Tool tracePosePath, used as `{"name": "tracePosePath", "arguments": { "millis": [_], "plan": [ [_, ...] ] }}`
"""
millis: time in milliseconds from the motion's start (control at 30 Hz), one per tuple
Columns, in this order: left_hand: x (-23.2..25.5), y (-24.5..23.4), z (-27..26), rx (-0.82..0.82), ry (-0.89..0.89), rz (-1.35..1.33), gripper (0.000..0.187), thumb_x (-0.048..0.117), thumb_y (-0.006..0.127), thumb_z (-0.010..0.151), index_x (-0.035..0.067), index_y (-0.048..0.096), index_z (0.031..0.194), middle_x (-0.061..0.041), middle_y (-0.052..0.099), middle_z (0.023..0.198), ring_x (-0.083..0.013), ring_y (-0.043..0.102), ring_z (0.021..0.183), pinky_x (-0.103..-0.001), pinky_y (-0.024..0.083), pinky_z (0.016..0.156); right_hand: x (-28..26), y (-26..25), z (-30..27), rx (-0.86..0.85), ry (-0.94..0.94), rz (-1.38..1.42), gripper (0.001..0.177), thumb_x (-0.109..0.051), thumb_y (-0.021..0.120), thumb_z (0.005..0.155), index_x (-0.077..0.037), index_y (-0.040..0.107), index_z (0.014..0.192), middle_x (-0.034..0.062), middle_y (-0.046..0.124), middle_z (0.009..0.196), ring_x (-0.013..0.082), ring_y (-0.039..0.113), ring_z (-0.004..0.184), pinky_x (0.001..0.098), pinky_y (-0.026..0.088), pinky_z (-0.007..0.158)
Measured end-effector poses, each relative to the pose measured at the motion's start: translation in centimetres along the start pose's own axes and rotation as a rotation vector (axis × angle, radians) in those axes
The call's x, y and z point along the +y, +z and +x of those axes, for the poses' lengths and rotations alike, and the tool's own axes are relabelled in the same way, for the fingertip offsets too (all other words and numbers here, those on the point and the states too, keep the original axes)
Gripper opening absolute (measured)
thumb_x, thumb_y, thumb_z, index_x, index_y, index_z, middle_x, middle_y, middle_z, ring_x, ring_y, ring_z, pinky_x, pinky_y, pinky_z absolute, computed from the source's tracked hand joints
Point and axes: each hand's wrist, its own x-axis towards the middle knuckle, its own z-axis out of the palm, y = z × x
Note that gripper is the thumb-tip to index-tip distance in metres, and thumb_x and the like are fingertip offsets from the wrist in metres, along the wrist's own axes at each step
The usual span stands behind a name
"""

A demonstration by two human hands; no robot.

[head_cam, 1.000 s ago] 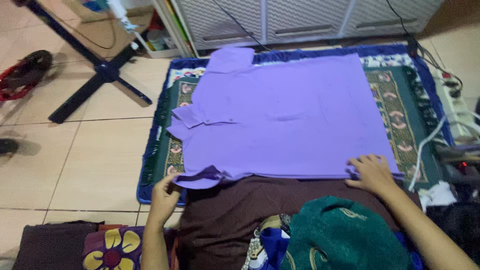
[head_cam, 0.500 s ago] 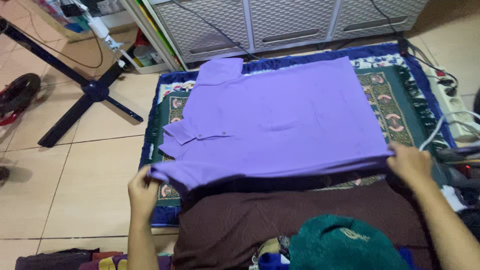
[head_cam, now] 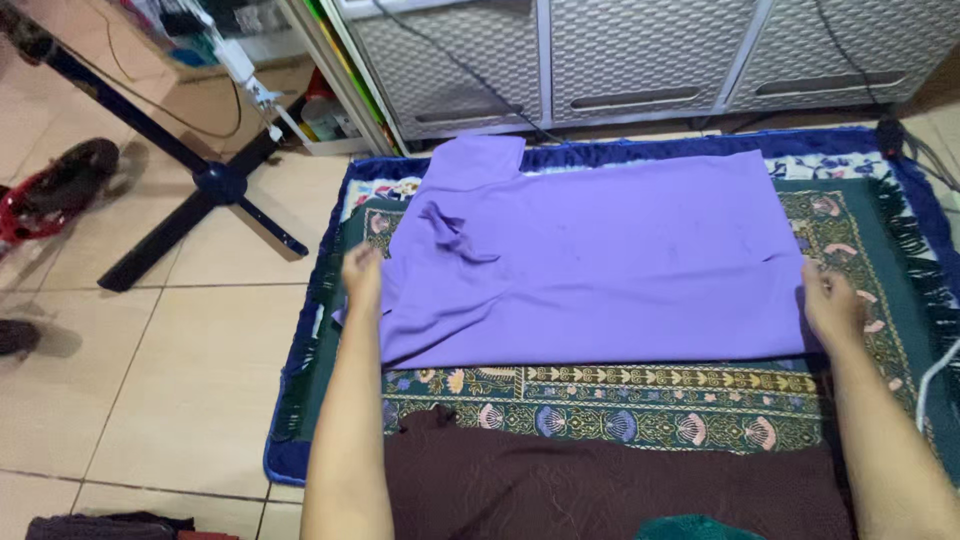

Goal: The person irons a purple polo shirt on a mat on the floor, sprays it with liquid, folds the shirt into a rectangle, and then begins to spread out a green patterned garment.

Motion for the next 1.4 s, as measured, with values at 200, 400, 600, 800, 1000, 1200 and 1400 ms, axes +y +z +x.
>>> {"name": "tracePosePath", "arguments": {
  "millis": [200, 400, 600, 800, 1000, 1200, 1400],
  "plan": [
    [-1.6, -9.9, -10.3, 0.013, -0.207, 0.676, 0.044, 0.048, 0.080, 0.086, 0.007, 0.079, 0.102, -0.007, 0.074, 0.089, -0.0169, 0.067, 0.083, -0.034, 0.053, 0.077, 3.4, -2.0, -2.7, -0.158, 0.076, 0.160, 0.062, -0.050, 0.084, 0.093, 0.004, 0.067, 0.121, 0.0243, 0.072, 0.104, 0.0322, 0.070, 0.090, 0.0449, 0.055, 0.077],
    [-4.1, -14.6, -12.2, -0.507, -0.324, 0.697, 0.054, 0.046, 0.091, 0.071, 0.007, 0.081, 0.107, -0.006, 0.068, 0.082, -0.0132, 0.059, 0.070, -0.031, 0.048, 0.064, 3.6, -4.8, -3.0, -0.434, 0.313, 0.023, 0.055, -0.050, 0.088, 0.081, 0.002, 0.081, 0.097, 0.0245, 0.077, 0.090, 0.0301, 0.068, 0.082, 0.0476, 0.055, 0.075],
    [-3.7, -14.6, -12.2, -0.599, -0.723, 0.534, 0.066, 0.023, 0.089, 0.070, 0.009, 0.064, 0.130, -0.009, 0.069, 0.085, -0.0210, 0.063, 0.061, -0.037, 0.051, 0.053, 3.3, -5.3, -5.1, -0.589, 0.705, 0.432, 0.037, -0.031, 0.082, 0.089, -0.003, 0.068, 0.108, 0.0099, 0.060, 0.089, 0.0244, 0.062, 0.073, 0.0459, 0.062, 0.063],
    [-3.5, -13.3, -12.3, -0.568, -0.570, 0.592, 0.055, 0.025, 0.086, 0.082, 0.007, 0.062, 0.129, -0.012, 0.070, 0.099, -0.0175, 0.067, 0.073, -0.035, 0.058, 0.058, 3.3, -4.8, -5.3, -0.492, 0.627, 0.426, 0.027, -0.021, 0.073, 0.100, 0.001, 0.064, 0.113, 0.0166, 0.066, 0.098, 0.0263, 0.066, 0.077, 0.0420, 0.057, 0.064],
    [-0.6, -11.2, -14.2, -0.151, -0.732, 0.158, 0.043, 0.041, 0.064, 0.099, 0.001, 0.071, 0.113, -0.014, 0.075, 0.104, -0.0275, 0.075, 0.080, -0.037, 0.060, 0.066, 3.5, -4.9, -4.9, -0.476, 0.658, 0.534, 0.027, -0.019, 0.067, 0.100, 0.002, 0.061, 0.115, 0.0121, 0.070, 0.104, 0.0266, 0.072, 0.088, 0.0420, 0.062, 0.070],
    [-0.7, -12.0, -13.9, -0.212, -0.844, -0.057, 0.024, 0.023, 0.071, 0.091, 0.007, 0.067, 0.107, -0.011, 0.073, 0.103, -0.0277, 0.074, 0.091, -0.039, 0.064, 0.078, 3.2, -4.3, -5.4, -0.392, 0.624, 0.653, 0.020, -0.010, 0.072, 0.099, 0.002, 0.060, 0.110, 0.0207, 0.068, 0.106, 0.0352, 0.071, 0.092, 0.0435, 0.064, 0.071],
    [-1.7, -14.4, -11.6, -0.012, -0.597, -0.256, 0.030, 0.001, 0.079, 0.083, 0.012, 0.051, 0.081, -0.010, 0.068, 0.091, -0.0215, 0.068, 0.079, -0.036, 0.060, 0.069, 4.0, -7.1, -3.4, -0.193, 0.485, 0.789, 0.022, 0.003, 0.071, 0.092, -0.005, 0.052, 0.100, 0.0196, 0.068, 0.110, 0.0320, 0.073, 0.096, 0.0396, 0.061, 0.071]
  ]
}}
